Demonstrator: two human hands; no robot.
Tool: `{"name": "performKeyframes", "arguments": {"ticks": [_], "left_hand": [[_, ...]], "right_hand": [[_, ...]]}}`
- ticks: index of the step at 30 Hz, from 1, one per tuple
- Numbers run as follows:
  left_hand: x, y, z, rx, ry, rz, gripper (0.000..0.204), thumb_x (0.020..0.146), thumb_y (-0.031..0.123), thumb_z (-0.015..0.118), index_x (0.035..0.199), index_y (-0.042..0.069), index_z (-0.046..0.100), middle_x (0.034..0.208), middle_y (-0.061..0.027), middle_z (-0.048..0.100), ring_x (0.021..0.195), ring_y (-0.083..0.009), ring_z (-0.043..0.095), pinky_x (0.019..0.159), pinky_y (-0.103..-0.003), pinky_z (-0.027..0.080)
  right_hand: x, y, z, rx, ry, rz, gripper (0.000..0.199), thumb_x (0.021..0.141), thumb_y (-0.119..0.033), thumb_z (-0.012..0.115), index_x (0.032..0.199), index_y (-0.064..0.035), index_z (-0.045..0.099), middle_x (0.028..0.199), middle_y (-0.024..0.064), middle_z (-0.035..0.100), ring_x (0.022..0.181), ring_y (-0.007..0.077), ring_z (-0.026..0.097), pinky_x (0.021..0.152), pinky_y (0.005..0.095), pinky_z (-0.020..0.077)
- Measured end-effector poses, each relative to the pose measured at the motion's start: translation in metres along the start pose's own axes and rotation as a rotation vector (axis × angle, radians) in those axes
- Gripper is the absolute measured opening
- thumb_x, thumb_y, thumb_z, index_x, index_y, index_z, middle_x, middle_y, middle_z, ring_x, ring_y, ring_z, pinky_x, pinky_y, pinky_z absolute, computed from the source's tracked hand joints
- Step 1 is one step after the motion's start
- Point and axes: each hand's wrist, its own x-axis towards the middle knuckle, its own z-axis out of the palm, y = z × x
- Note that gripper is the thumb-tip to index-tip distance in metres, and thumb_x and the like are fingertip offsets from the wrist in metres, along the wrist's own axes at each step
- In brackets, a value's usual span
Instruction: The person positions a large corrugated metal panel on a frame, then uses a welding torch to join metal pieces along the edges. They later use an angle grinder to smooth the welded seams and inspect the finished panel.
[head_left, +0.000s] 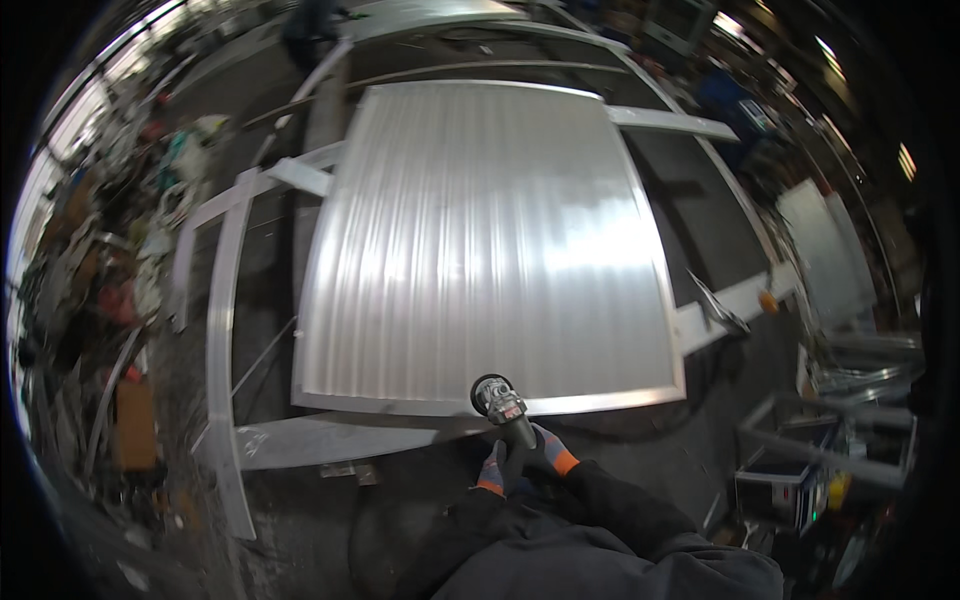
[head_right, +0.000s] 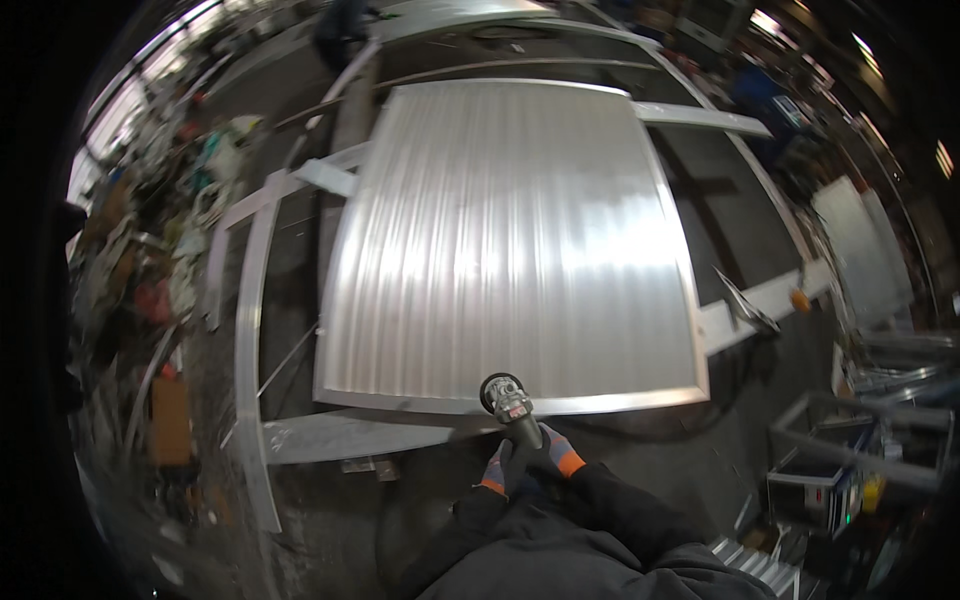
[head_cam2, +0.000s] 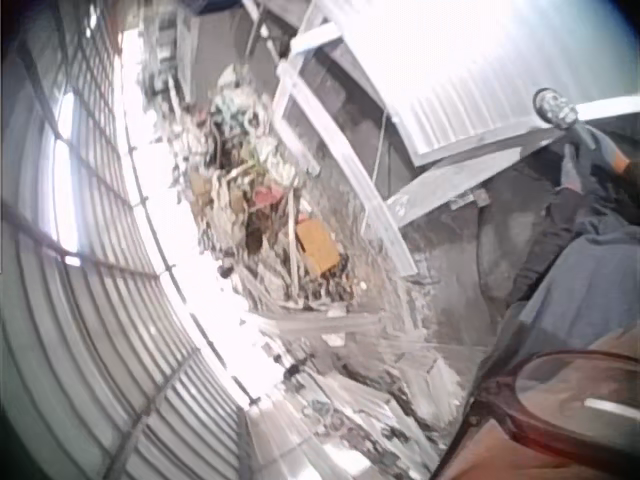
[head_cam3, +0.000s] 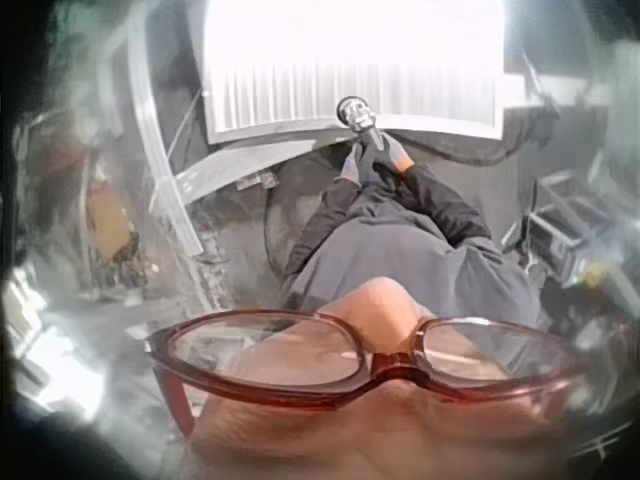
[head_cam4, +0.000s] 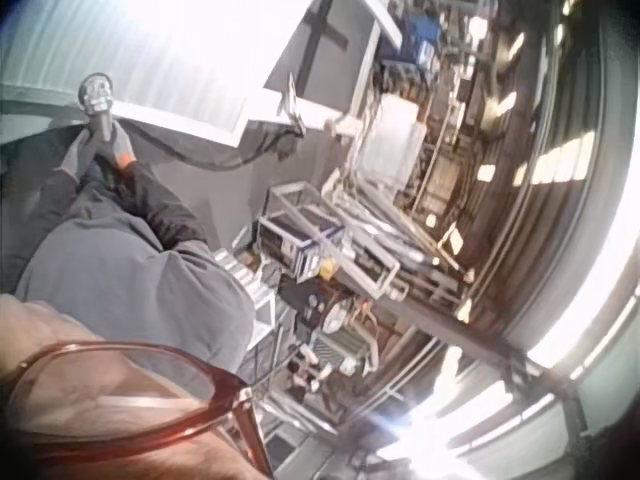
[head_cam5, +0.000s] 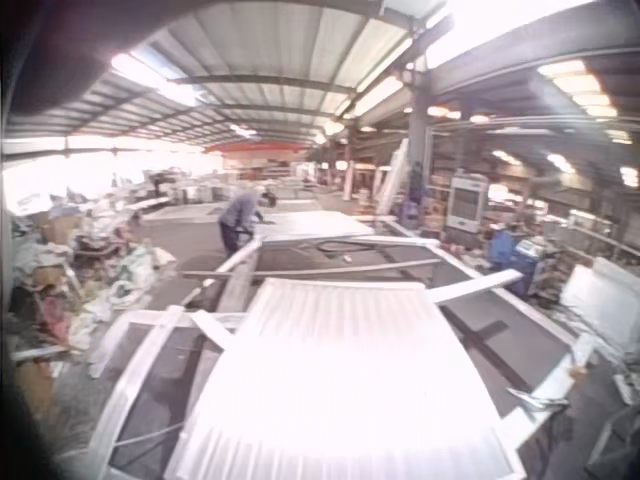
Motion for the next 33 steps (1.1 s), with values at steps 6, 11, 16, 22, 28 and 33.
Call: {"name": "performKeyframes", "arguments": {"ticks": [6,11,16,22,28,33], "left_hand": [[0.002,0.004,0.102,-0.061,-0.118,0.030,0.040,0.103,0.022,0.054,0.135,-0.002,0.052,0.129,-0.0204,0.059,0.124,-0.0341,0.056,0.104,-0.039,0.044],[0.022,0.023,0.150,0.525,-0.277,0.136,0.060,0.095,0.028,0.062,0.141,-0.007,0.046,0.121,-0.0296,0.062,0.111,-0.0433,0.063,0.089,-0.046,0.052],[0.070,0.074,0.253,0.397,-0.351,-0.259,0.042,0.102,0.029,0.056,0.131,-0.001,0.054,0.118,-0.0212,0.066,0.106,-0.0301,0.067,0.088,-0.040,0.052],[0.127,0.071,0.373,0.661,-0.524,-0.154,0.049,0.095,0.044,0.059,0.121,0.001,0.062,0.114,-0.0215,0.067,0.107,-0.0391,0.064,0.090,-0.042,0.051],[0.135,0.021,0.442,0.854,-0.714,-0.013,0.038,0.101,0.033,0.050,0.118,0.003,0.066,0.114,-0.0174,0.069,0.108,-0.0328,0.067,0.090,-0.041,0.053],[0.140,0.002,0.465,0.773,-0.514,-0.119,0.039,0.100,0.038,0.053,0.121,0.005,0.058,0.102,-0.0121,0.071,0.099,-0.0302,0.069,0.085,-0.040,0.053]], "right_hand": [[-0.087,0.044,-0.053,0.179,0.320,-0.099,0.046,0.086,-0.026,0.075,0.123,-0.0048,0.058,0.115,0.0108,0.067,0.106,0.0231,0.064,0.092,0.0360,0.0511],[-0.128,0.087,-0.111,0.120,0.382,-0.026,0.049,0.081,-0.022,0.079,0.119,-0.0051,0.054,0.109,0.0150,0.065,0.101,0.0275,0.064,0.089,0.0369,0.0513],[-0.156,0.139,-0.191,0.287,0.412,0.046,0.045,0.085,-0.021,0.075,0.121,-0.0047,0.055,0.112,0.0149,0.066,0.104,0.0277,0.065,0.088,0.0377,0.0527],[-0.173,0.228,-0.248,0.086,0.471,0.245,0.028,0.103,-0.013,0.054,0.129,-0.0045,0.054,0.120,0.0092,0.064,0.111,0.0209,0.062,0.094,0.0344,0.0519],[-0.203,0.240,-0.277,0.212,0.790,0.320,0.046,0.091,-0.030,0.070,0.123,-0.0028,0.052,0.111,0.0147,0.068,0.104,0.0297,0.066,0.088,0.0373,0.0520],[-0.195,0.258,-0.276,0.576,0.985,0.305,0.034,0.106,-0.033,0.052,0.124,-0.0055,0.060,0.117,0.0057,0.068,0.106,0.0203,0.065,0.092,0.0352,0.0530]]}}
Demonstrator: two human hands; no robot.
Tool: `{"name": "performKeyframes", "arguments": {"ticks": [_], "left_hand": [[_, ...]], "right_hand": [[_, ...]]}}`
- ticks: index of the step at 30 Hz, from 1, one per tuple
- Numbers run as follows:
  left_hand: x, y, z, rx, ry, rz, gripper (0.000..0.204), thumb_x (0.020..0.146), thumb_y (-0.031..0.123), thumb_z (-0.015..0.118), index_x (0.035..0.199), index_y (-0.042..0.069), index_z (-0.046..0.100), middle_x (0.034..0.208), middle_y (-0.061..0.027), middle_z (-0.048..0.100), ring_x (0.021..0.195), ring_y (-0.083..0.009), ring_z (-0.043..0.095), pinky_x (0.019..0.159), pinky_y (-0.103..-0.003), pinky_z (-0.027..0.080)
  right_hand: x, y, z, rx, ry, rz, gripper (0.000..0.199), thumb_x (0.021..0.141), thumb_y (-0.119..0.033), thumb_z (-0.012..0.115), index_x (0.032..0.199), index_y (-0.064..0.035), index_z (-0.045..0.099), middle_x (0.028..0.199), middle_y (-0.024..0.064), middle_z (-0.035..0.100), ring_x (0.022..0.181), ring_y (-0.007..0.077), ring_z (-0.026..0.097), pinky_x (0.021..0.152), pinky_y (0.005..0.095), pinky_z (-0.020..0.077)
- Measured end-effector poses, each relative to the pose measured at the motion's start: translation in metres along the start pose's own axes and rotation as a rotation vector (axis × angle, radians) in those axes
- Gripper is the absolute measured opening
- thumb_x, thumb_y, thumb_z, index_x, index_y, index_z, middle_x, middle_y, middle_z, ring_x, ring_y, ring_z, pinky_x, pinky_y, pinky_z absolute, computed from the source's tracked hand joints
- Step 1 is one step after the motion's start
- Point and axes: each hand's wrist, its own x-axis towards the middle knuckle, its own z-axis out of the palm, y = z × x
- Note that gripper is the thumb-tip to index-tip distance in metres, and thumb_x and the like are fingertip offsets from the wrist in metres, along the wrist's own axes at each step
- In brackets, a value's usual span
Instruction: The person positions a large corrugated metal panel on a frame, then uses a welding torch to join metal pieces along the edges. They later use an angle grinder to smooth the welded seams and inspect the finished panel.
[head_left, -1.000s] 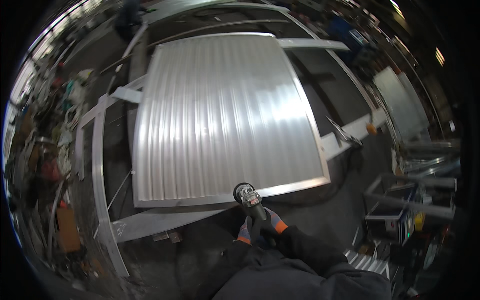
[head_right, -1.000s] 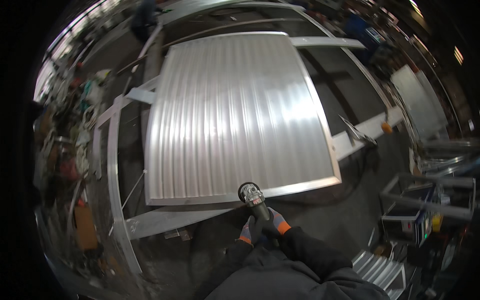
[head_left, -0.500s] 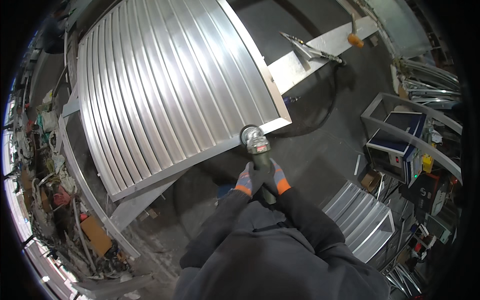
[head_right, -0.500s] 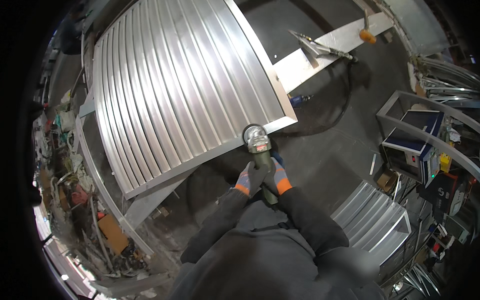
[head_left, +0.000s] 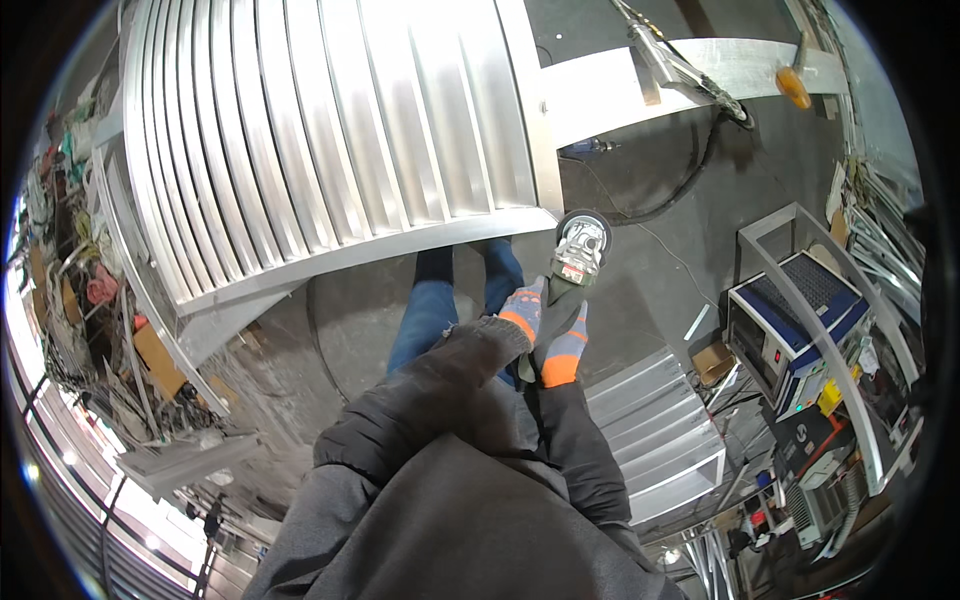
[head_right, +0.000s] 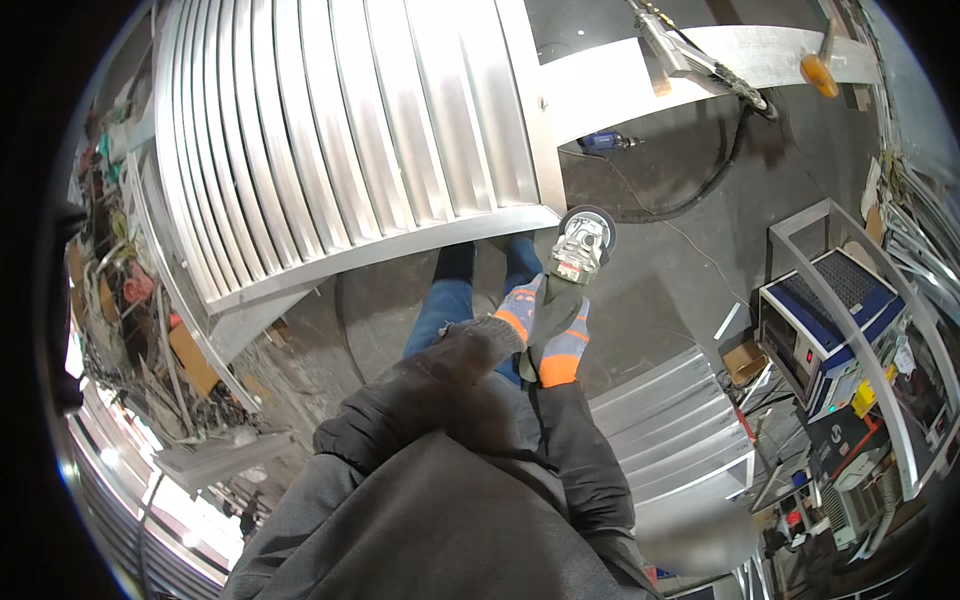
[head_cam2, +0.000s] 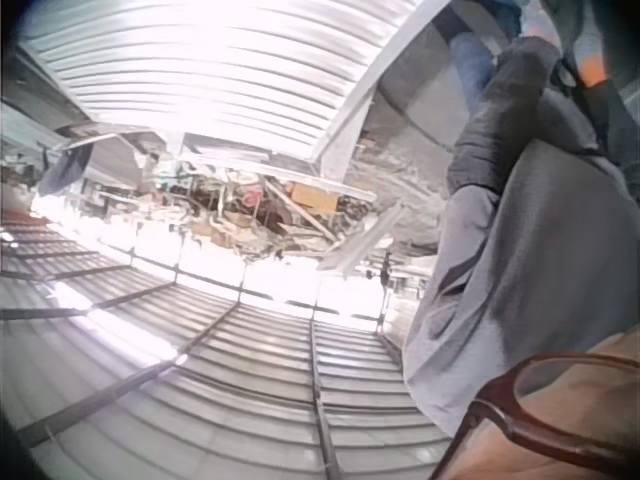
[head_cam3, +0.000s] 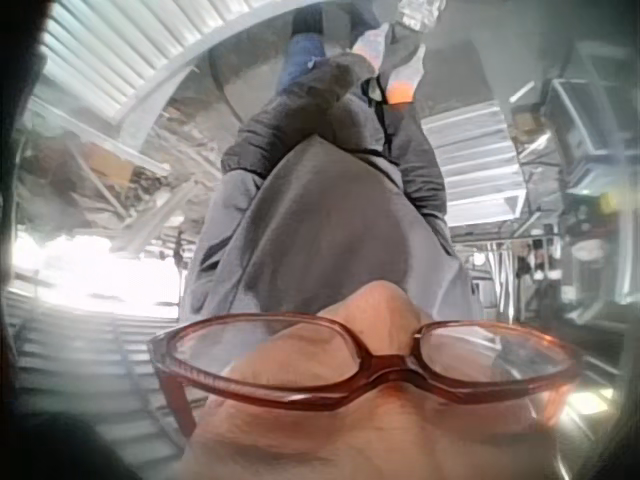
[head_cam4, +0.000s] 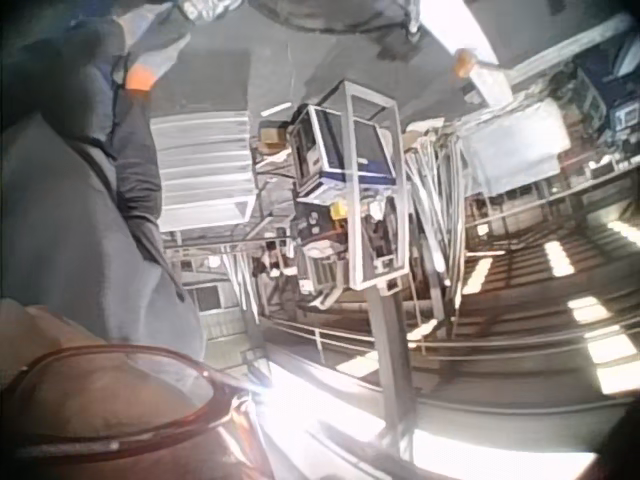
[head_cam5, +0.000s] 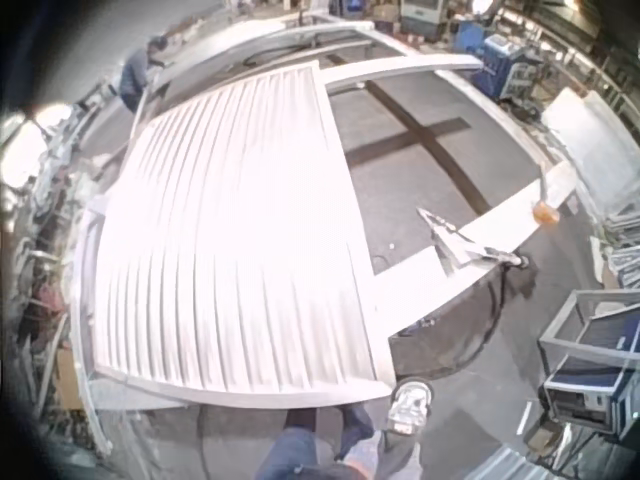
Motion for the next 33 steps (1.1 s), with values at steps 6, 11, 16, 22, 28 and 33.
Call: {"name": "performKeyframes", "arguments": {"ticks": [6,11,16,22,28,33], "left_hand": [[0.001,-0.007,-0.046,0.235,-0.269,-0.106,0.058,0.095,0.029,0.059,0.142,-0.003,0.045,0.130,-0.0177,0.061,0.111,-0.0318,0.066,0.090,-0.039,0.053],[0.003,0.008,-0.064,0.109,-0.241,-0.101,0.047,0.090,0.014,0.061,0.133,-0.001,0.049,0.111,-0.0213,0.069,0.106,-0.0352,0.069,0.089,-0.041,0.056],[0.010,0.008,-0.078,0.063,-0.365,-0.100,0.050,0.088,0.014,0.067,0.132,0.001,0.048,0.118,-0.0219,0.066,0.113,-0.0368,0.067,0.095,-0.041,0.055],[0.010,0.014,-0.102,0.069,-0.458,-0.087,0.063,0.088,0.013,0.067,0.143,-0.001,0.041,0.127,-0.0244,0.064,0.116,-0.0371,0.066,0.095,-0.041,0.055],[0.021,0.012,-0.062,-0.031,-0.324,-0.026,0.058,0.081,0.013,0.075,0.131,-0.003,0.051,0.117,-0.0188,0.070,0.114,-0.0344,0.068,0.092,-0.039,0.056],[0.021,-0.015,-0.029,-0.196,-0.164,0.056,0.057,0.097,0.053,0.056,0.131,0.008,0.059,0.119,-0.0255,0.066,0.109,-0.0425,0.065,0.092,-0.047,0.052]], "right_hand": [[0.005,0.031,0.019,-0.033,-0.102,0.062,0.047,0.101,-0.012,0.057,0.145,-0.0035,0.043,0.122,0.0101,0.065,0.111,0.0187,0.060,0.093,0.0333,0.0527],[0.005,0.016,0.023,0.521,0.114,0.435,0.045,0.103,-0.033,0.058,0.138,-0.0053,0.054,0.123,0.0097,0.065,0.110,0.0207,0.061,0.096,0.0362,0.0523],[0.006,0.009,0.031,0.869,0.257,0.605,0.050,0.104,-0.047,0.053,0.133,-0.0071,0.061,0.125,0.0086,0.065,0.110,0.0221,0.061,0.099,0.0378,0.0514],[0.008,0.036,0.027,0.428,0.173,0.381,0.051,0.104,-0.039,0.054,0.141,-0.0043,0.052,0.129,0.0103,0.063,0.115,0.0224,0.059,0.101,0.0373,0.0503],[0.014,0.055,0.007,0.221,0.113,0.146,0.058,0.095,-0.001,0.058,0.150,0.0018,0.039,0.130,0.0155,0.062,0.116,0.0246,0.059,0.100,0.0342,0.0488],[0.011,0.048,0.010,-0.358,0.106,-0.016,0.062,0.094,0.000,0.059,0.152,-0.0001,0.038,0.128,0.0154,0.062,0.113,0.0235,0.060,0.099,0.0351,0.0495]]}}
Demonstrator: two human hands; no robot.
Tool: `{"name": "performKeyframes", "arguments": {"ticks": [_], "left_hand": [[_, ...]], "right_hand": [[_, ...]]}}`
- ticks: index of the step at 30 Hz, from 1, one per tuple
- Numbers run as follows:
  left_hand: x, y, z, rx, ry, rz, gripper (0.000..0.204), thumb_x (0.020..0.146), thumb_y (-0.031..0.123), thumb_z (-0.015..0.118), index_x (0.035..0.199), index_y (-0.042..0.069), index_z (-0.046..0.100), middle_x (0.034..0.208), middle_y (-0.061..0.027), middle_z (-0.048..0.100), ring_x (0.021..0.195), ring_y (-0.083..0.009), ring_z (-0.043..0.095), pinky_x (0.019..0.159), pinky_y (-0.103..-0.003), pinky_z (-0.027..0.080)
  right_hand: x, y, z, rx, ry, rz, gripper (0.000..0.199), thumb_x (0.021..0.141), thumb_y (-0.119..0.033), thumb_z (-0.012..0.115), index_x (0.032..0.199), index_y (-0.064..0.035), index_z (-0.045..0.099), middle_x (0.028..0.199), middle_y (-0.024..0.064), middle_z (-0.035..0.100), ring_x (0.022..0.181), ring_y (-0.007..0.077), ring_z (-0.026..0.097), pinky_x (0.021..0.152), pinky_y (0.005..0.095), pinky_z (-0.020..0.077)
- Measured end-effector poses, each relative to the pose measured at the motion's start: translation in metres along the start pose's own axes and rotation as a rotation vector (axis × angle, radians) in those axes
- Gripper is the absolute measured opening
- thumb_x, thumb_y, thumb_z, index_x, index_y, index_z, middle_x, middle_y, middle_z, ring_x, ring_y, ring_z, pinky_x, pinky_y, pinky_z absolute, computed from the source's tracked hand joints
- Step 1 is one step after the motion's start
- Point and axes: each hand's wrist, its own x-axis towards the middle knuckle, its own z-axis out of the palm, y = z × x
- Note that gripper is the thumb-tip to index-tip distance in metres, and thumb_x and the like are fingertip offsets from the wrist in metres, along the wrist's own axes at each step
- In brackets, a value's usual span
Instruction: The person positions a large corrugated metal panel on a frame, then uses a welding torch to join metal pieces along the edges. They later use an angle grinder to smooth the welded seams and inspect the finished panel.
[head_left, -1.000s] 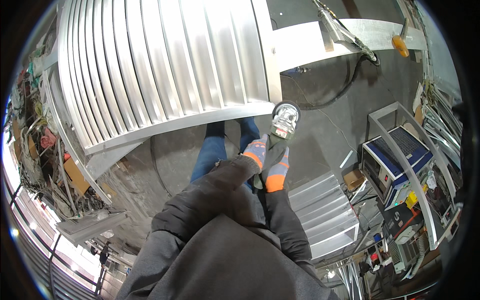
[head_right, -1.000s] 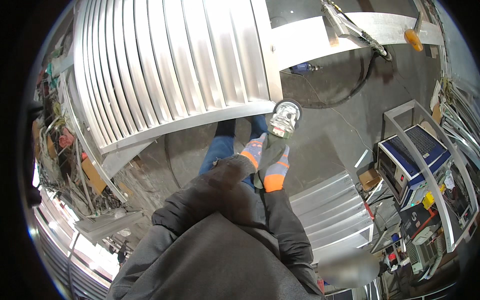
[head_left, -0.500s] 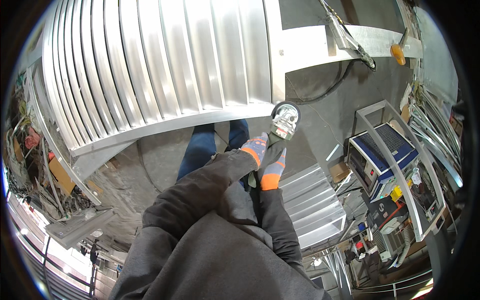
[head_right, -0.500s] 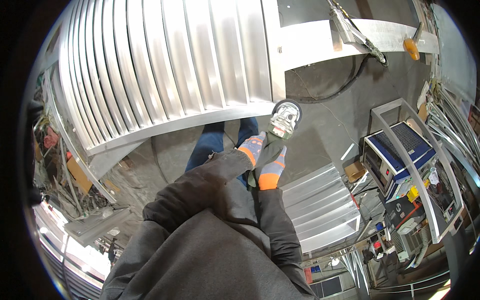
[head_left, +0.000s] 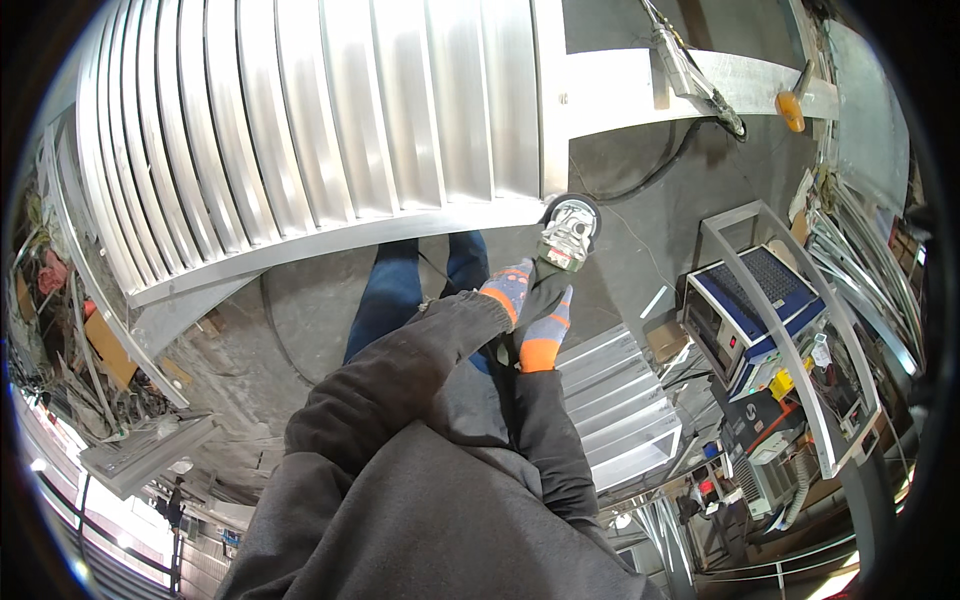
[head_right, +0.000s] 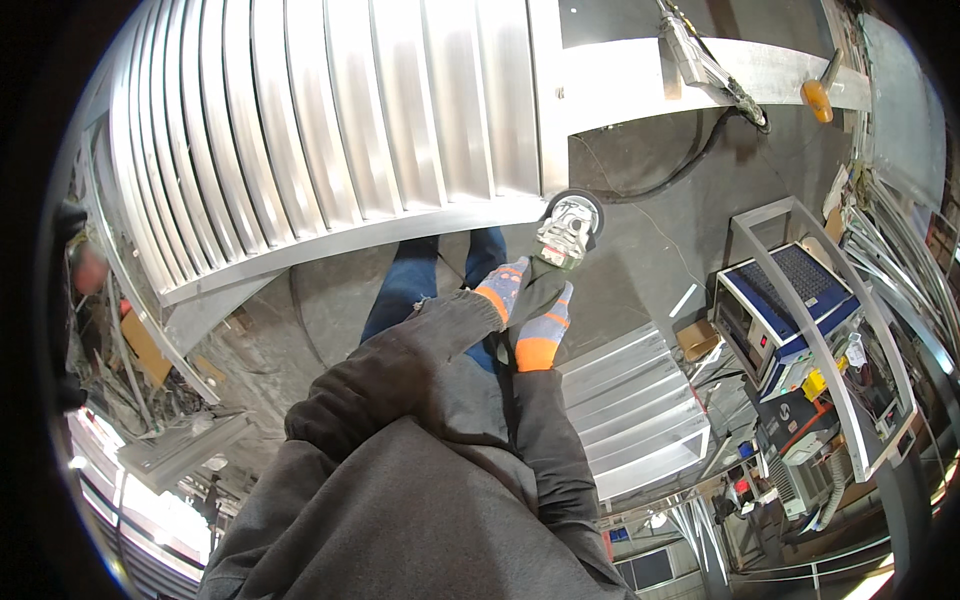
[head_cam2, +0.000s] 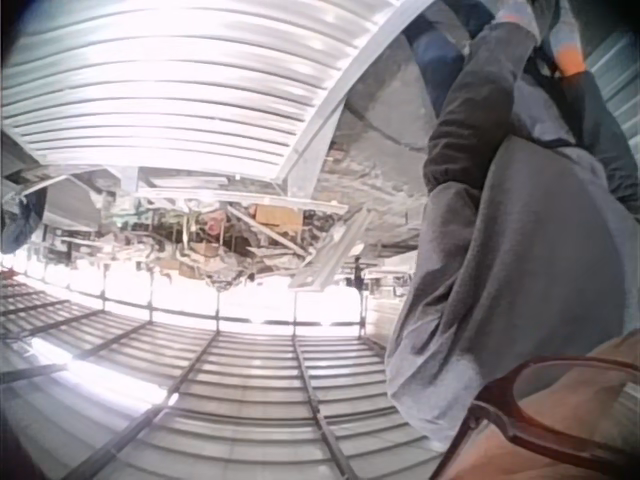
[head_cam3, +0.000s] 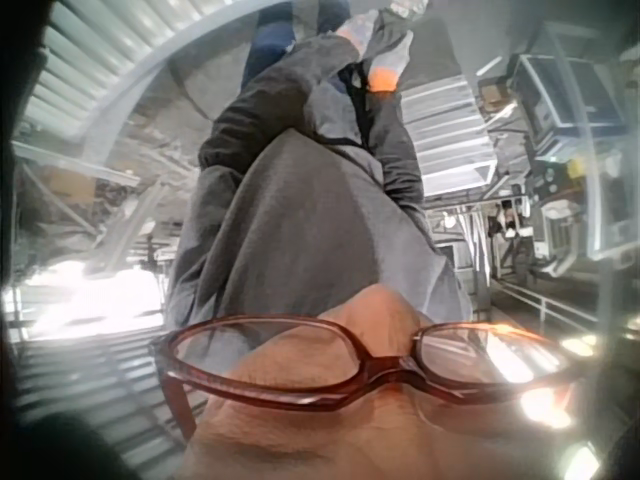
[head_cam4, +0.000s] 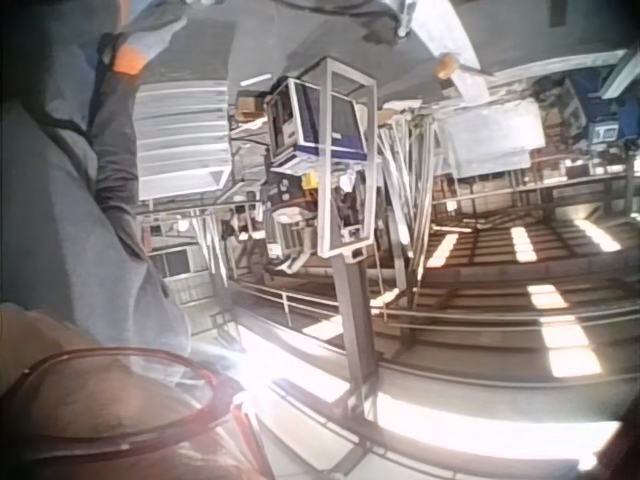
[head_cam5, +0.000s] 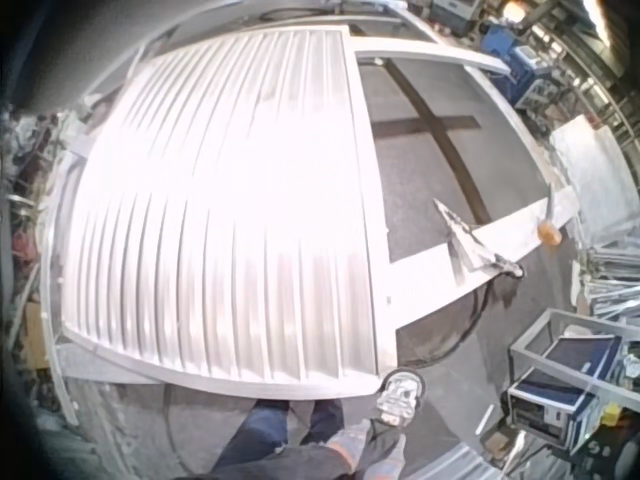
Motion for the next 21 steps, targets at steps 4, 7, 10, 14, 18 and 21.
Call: {"name": "performKeyframes", "arguments": {"ticks": [4,7,10,14,18,21], "left_hand": [[0.002,0.006,0.001,-0.006,-0.070,-0.106,0.060,0.098,0.048,0.057,0.131,-0.001,0.056,0.125,-0.0256,0.064,0.116,-0.0430,0.062,0.096,-0.045,0.051],[-0.002,0.012,-0.008,0.056,-0.091,-0.176,0.060,0.097,0.048,0.057,0.131,-0.003,0.055,0.128,-0.0268,0.061,0.117,-0.0429,0.061,0.096,-0.045,0.050],[-0.004,0.015,-0.016,-0.018,-0.097,-0.097,0.062,0.097,0.048,0.057,0.131,-0.003,0.055,0.130,-0.0274,0.060,0.117,-0.0430,0.062,0.096,-0.046,0.050],[-0.007,0.018,-0.017,-0.134,-0.051,-0.144,0.053,0.098,0.049,0.057,0.128,0.006,0.059,0.123,-0.0250,0.064,0.113,-0.0432,0.063,0.093,-0.048,0.051],[-0.011,0.021,-0.023,-0.017,0.006,-0.020,0.056,0.097,0.043,0.061,0.126,-0.004,0.055,0.110,-0.0279,0.068,0.109,-0.0431,0.065,0.088,-0.048,0.052],[-0.012,0.026,-0.024,0.052,-0.059,-0.171,0.045,0.095,0.029,0.063,0.125,-0.002,0.054,0.113,-0.0259,0.067,0.110,-0.0413,0.065,0.090,-0.047,0.053]], "right_hand": [[0.006,-0.016,-0.004,0.652,0.000,0.309,0.057,0.092,-0.011,0.070,0.142,-0.0041,0.045,0.117,0.0129,0.066,0.103,0.0205,0.062,0.092,0.0353,0.0519],[0.005,-0.029,-0.004,0.183,-0.105,0.017,0.049,0.092,-0.013,0.071,0.134,-0.0056,0.048,0.112,0.0108,0.067,0.100,0.0194,0.063,0.089,0.0349,0.0524],[-0.001,-0.042,-0.003,0.250,-0.001,0.115,0.047,0.092,-0.013,0.070,0.133,-0.0059,0.048,0.111,0.0108,0.068,0.098,0.0210,0.063,0.087,0.0355,0.0526],[-0.001,-0.053,-0.003,0.083,-0.015,-0.101,0.046,0.092,-0.015,0.070,0.133,-0.0070,0.050,0.108,0.0106,0.068,0.097,0.0246,0.066,0.085,0.0380,0.0538],[-0.001,-0.048,-0.002,-0.016,-0.017,-0.010,0.043,0.091,-0.016,0.072,0.128,-0.0063,0.052,0.109,0.0101,0.069,0.097,0.0239,0.066,0.085,0.0382,0.0542],[0.002,-0.034,0.000,0.263,-0.030,0.028,0.038,0.093,-0.014,0.069,0.126,-0.0052,0.052,0.109,0.0093,0.068,0.096,0.0205,0.064,0.085,0.0365,0.0539]]}}
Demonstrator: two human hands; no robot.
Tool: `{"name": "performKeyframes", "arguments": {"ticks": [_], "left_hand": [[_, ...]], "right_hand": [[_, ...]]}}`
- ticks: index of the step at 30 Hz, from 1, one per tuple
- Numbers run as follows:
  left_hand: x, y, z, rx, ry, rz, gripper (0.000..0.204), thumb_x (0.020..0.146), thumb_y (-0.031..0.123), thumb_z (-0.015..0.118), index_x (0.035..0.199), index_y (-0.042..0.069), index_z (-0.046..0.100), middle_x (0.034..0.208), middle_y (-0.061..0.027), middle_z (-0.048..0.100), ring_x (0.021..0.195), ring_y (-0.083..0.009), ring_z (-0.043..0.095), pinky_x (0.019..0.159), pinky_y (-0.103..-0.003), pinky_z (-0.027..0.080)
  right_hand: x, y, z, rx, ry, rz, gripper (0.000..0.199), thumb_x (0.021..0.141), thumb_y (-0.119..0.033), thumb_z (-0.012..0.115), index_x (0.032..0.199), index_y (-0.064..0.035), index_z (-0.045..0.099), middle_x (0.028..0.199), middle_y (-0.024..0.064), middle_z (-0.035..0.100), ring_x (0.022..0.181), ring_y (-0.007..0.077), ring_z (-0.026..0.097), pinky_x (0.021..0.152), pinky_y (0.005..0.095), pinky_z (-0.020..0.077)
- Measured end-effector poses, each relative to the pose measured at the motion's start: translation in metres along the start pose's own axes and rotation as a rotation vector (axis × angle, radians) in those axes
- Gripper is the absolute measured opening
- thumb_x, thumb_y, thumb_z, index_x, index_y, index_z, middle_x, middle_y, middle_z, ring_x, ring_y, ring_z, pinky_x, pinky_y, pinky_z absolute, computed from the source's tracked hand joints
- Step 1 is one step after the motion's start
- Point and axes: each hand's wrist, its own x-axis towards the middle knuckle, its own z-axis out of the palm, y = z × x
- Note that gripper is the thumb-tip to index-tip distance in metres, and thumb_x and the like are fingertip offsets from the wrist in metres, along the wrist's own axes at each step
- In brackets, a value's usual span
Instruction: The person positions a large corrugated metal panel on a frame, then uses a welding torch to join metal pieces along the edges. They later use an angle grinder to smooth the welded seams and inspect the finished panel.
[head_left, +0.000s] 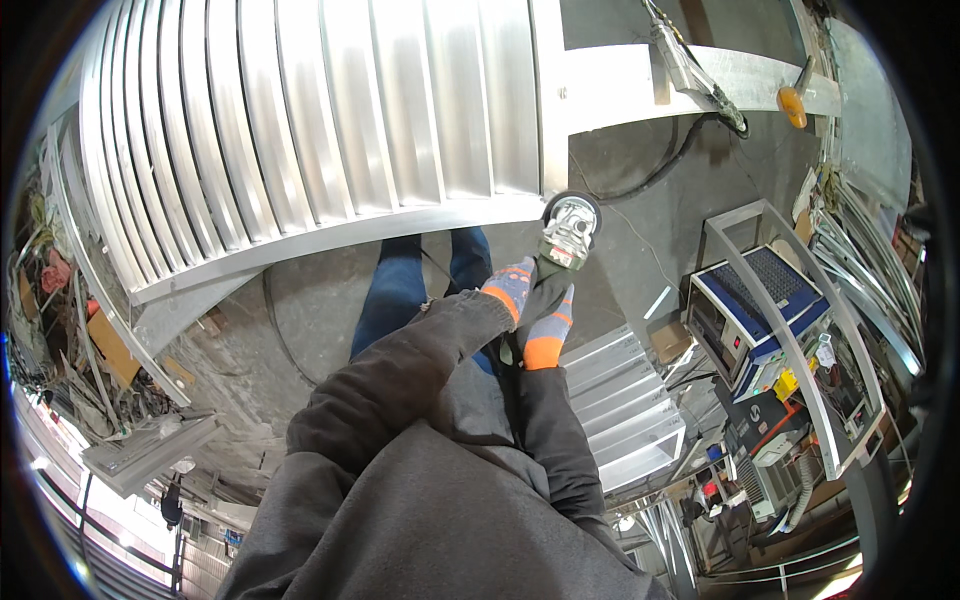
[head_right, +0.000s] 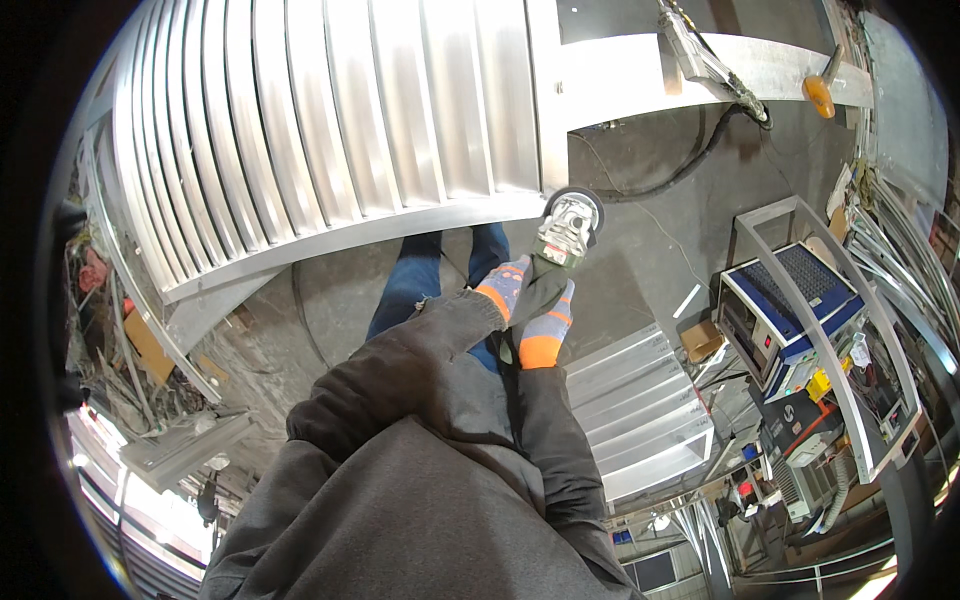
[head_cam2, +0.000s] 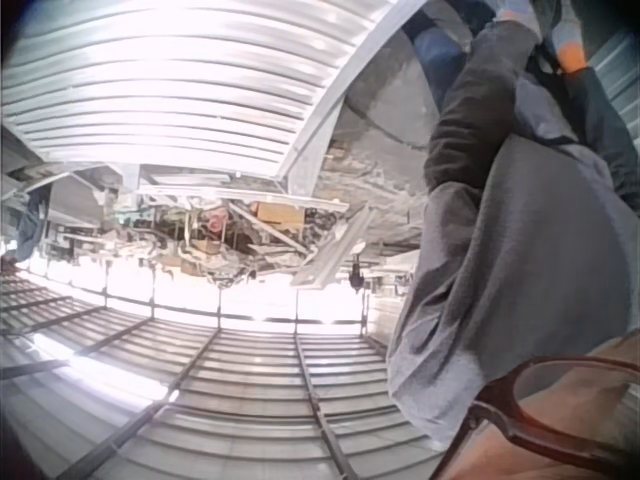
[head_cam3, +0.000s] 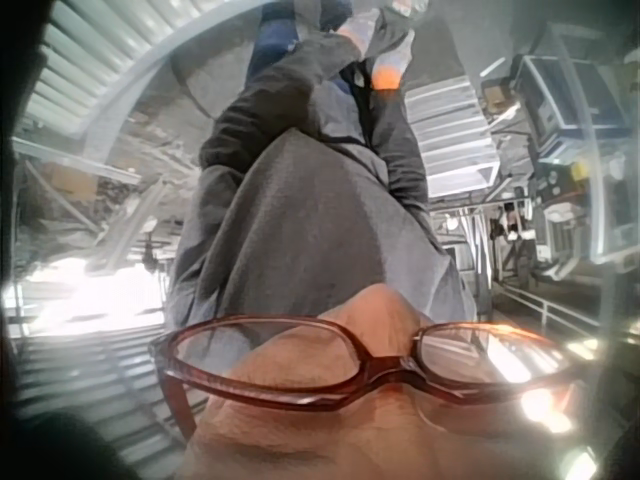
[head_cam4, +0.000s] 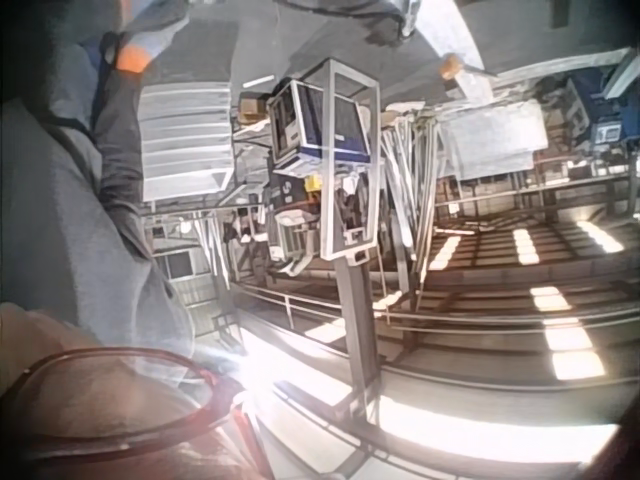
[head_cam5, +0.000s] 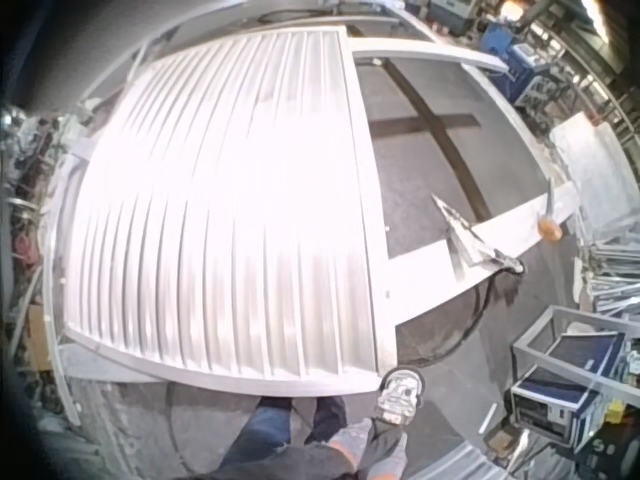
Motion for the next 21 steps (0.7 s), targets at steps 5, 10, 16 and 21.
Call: {"name": "performKeyframes", "arguments": {"ticks": [5,10,16,21], "left_hand": [[0.001,0.003,-0.002,0.146,0.034,0.073,0.050,0.094,0.035,0.062,0.126,-0.002,0.053,0.111,-0.0251,0.068,0.109,-0.0399,0.067,0.090,-0.045,0.055],[0.000,0.008,-0.012,0.144,-0.065,-0.012,0.045,0.096,0.031,0.058,0.127,-0.001,0.054,0.117,-0.0235,0.068,0.112,-0.0375,0.067,0.091,-0.044,0.055],[0.005,0.031,-0.007,0.144,-0.132,0.050,0.043,0.097,0.027,0.056,0.130,-0.001,0.051,0.116,-0.0257,0.068,0.112,-0.0392,0.067,0.092,-0.044,0.055],[0.003,0.019,0.002,-0.063,-0.045,0.060,0.052,0.098,0.042,0.057,0.129,0.000,0.054,0.111,-0.0247,0.070,0.108,-0.0401,0.067,0.090,-0.046,0.053]], "right_hand": [[0.009,0.022,-0.007,-0.120,-0.020,0.013,0.037,0.096,-0.014,0.065,0.129,-0.0041,0.051,0.112,0.0088,0.068,0.098,0.0213,0.065,0.086,0.0355,0.0534],[0.012,0.022,-0.008,0.636,-0.030,0.387,0.043,0.102,-0.023,0.058,0.140,-0.0053,0.050,0.119,0.0105,0.067,0.106,0.0235,0.064,0.092,0.0357,0.0527],[0.010,0.007,-0.021,0.976,0.155,0.592,0.055,0.105,-0.047,0.050,0.136,-0.0024,0.056,0.125,0.0103,0.064,0.114,0.0241,0.061,0.099,0.0381,0.0518],[0.004,0.014,-0.022,0.128,0.106,0.222,0.047,0.101,-0.039,0.059,0.133,-0.0044,0.055,0.116,0.0099,0.067,0.104,0.0237,0.064,0.092,0.0361,0.0534]]}}
